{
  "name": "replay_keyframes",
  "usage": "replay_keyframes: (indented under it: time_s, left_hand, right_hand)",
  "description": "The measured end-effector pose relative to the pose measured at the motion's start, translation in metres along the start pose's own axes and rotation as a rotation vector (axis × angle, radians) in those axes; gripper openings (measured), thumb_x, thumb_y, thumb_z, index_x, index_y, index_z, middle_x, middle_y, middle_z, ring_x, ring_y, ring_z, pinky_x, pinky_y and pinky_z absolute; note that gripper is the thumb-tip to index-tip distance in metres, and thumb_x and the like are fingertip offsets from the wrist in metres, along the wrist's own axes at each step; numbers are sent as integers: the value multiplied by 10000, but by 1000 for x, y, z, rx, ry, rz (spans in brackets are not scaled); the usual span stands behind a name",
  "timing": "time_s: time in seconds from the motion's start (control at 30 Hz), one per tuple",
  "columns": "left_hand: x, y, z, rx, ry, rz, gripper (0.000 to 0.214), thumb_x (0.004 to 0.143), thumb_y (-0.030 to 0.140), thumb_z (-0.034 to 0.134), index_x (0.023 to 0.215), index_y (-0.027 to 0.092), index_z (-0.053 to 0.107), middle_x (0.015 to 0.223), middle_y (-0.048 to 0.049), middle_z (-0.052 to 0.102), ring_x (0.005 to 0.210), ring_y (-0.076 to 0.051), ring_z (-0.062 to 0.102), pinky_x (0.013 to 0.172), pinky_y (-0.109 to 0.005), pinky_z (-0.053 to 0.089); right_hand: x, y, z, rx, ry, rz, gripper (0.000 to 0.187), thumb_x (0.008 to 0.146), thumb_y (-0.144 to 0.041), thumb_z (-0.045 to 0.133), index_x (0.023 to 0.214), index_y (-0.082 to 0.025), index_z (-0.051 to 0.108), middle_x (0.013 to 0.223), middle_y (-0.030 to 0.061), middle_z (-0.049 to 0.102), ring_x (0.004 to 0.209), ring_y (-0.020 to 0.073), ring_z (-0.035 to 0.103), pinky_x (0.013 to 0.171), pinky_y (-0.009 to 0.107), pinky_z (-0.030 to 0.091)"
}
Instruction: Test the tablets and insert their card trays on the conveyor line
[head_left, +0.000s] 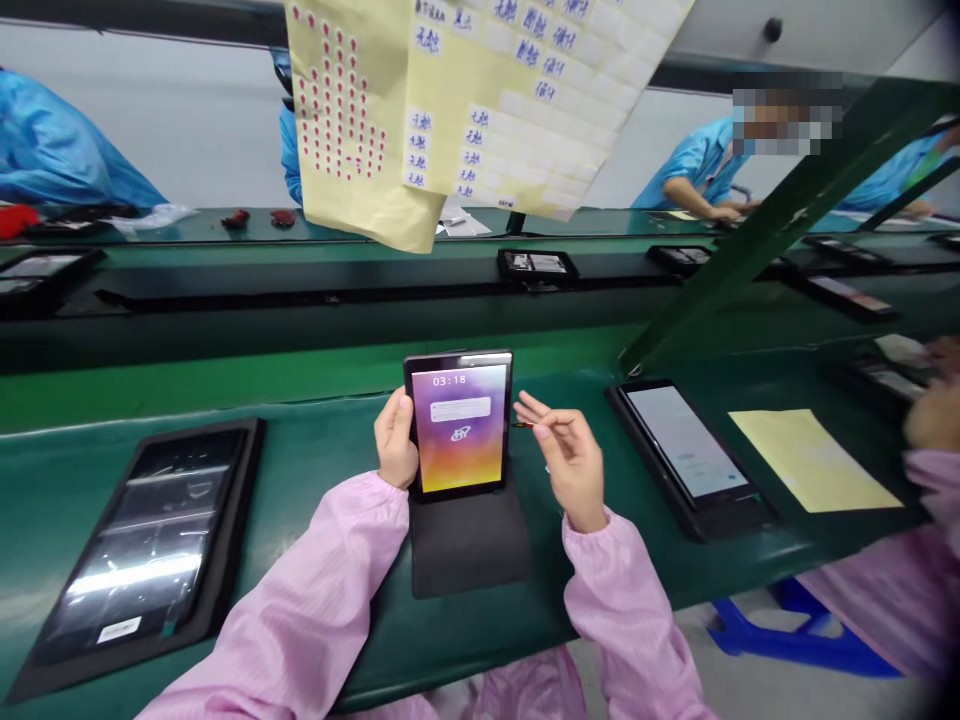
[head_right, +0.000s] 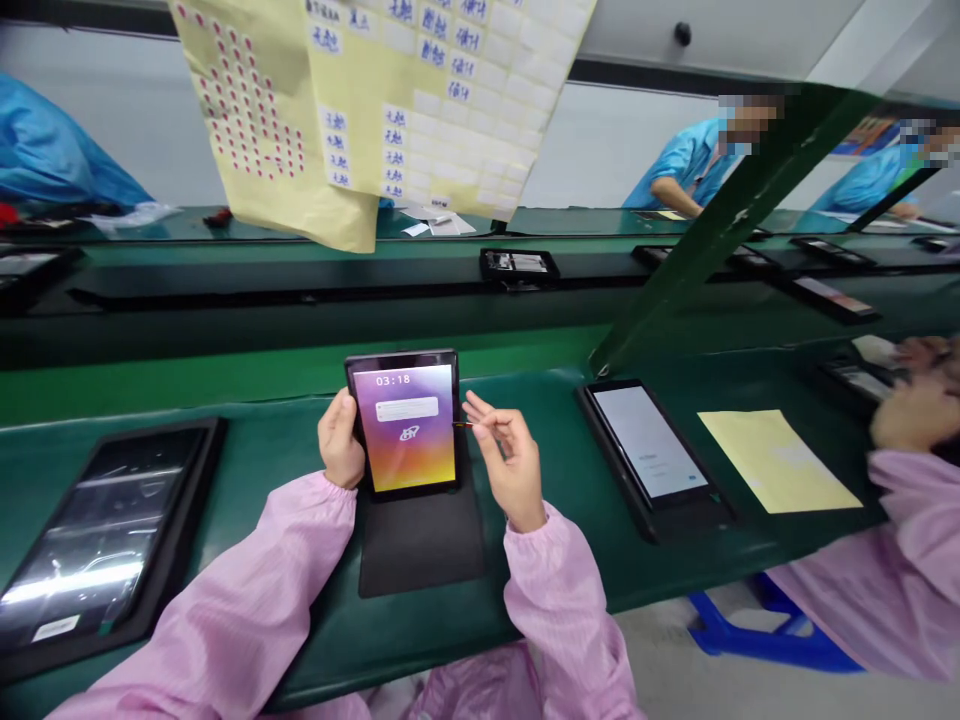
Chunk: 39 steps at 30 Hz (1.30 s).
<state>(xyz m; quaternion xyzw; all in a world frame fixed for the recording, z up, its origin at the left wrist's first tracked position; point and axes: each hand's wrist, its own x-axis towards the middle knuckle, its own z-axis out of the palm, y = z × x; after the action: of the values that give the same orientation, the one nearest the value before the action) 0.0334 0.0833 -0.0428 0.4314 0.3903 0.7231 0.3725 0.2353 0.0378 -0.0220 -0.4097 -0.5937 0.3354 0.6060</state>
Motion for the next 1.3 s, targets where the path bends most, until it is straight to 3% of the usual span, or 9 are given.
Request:
replay_keyframes:
  time_s: [0.07, 0.23, 0.33, 0.5, 0.63, 0.77, 0.87, 1.13, 1.3]
  left_hand:
    - [-1, 0, -1, 24, 2, 33, 421, 851, 542, 565, 950, 160, 712, 920, -78, 698, 850, -199, 634, 763, -295, 495]
    - [2, 0, -1, -6, -75, 14, 366, 871, 488, 548, 942, 164, 703, 945, -70, 690, 880, -198, 630, 782, -287, 488]
    - [5, -1, 0, -43, -106, 10, 328, 879, 451, 539, 928, 166, 695, 923, -59, 686, 864, -185, 625, 778, -277, 480]
    - [15, 3, -1, -59, -147, 13, 353, 867, 439, 509, 972, 158, 696, 973, -81, 690, 894, -212, 623, 799, -309, 485]
    - [37, 42, -3, 68, -442, 89, 404, 847, 510, 515, 937, 165, 707, 902, -83, 687, 829, -224, 627, 755, -320, 491]
    - [54, 99, 9, 399, -857, 200, 317, 885, 440, 534, 939, 187, 718, 879, -65, 694, 765, -182, 628, 672, -268, 472]
    - [54, 119, 20, 560, -966, 357, 190, 874, 329, 592, 912, 194, 721, 806, -34, 687, 674, -138, 607, 623, -241, 445]
    - [33, 91, 24, 446, -555, 600, 100, 854, 229, 634, 806, 160, 689, 718, -23, 669, 604, -101, 578, 576, -217, 435]
    - [23, 80, 26, 234, -225, 488, 111, 874, 244, 609, 824, 153, 650, 739, -12, 599, 551, -73, 543, 503, -187, 425]
  right_hand:
    - [-6, -4, -3, -185, -60, -136, 37, 916, -280, 561, 906, -262, 530, 1264, 63, 654, 1165, 243, 618, 1011, 504, 468]
    - [-29, 5, 7, -648, -708, -472, 106, 903, -246, 572, 939, -306, 650, 1207, -12, 683, 1124, 212, 635, 942, 407, 472]
    - [-21, 14, 12, -701, -897, -585, 211, 925, -178, 499, 986, -294, 664, 1239, -6, 664, 1104, 180, 645, 844, 338, 490]
    - [31, -11, -1, -787, -568, -808, 161, 905, -179, 567, 929, -300, 670, 1157, -31, 709, 1063, 177, 659, 830, 350, 456]
    - [61, -66, -15, -587, -183, -776, 135, 825, -186, 690, 899, -296, 666, 1001, -18, 753, 956, 204, 685, 858, 402, 499]
    - [70, -110, -16, -477, -206, -529, 51, 857, -228, 660, 897, -254, 679, 892, 11, 747, 841, 187, 708, 737, 318, 571]
    - [73, -123, -12, -599, -289, -453, 56, 900, -256, 608, 915, -233, 657, 875, 2, 742, 775, 148, 708, 692, 245, 556]
    - [79, -118, 5, -774, -497, -497, 25, 934, -257, 507, 917, -241, 518, 786, -5, 696, 685, 140, 701, 557, 213, 500]
    - [85, -118, 18, -655, -584, -397, 70, 925, -251, 530, 874, -235, 485, 763, -27, 689, 674, 119, 691, 592, 204, 504]
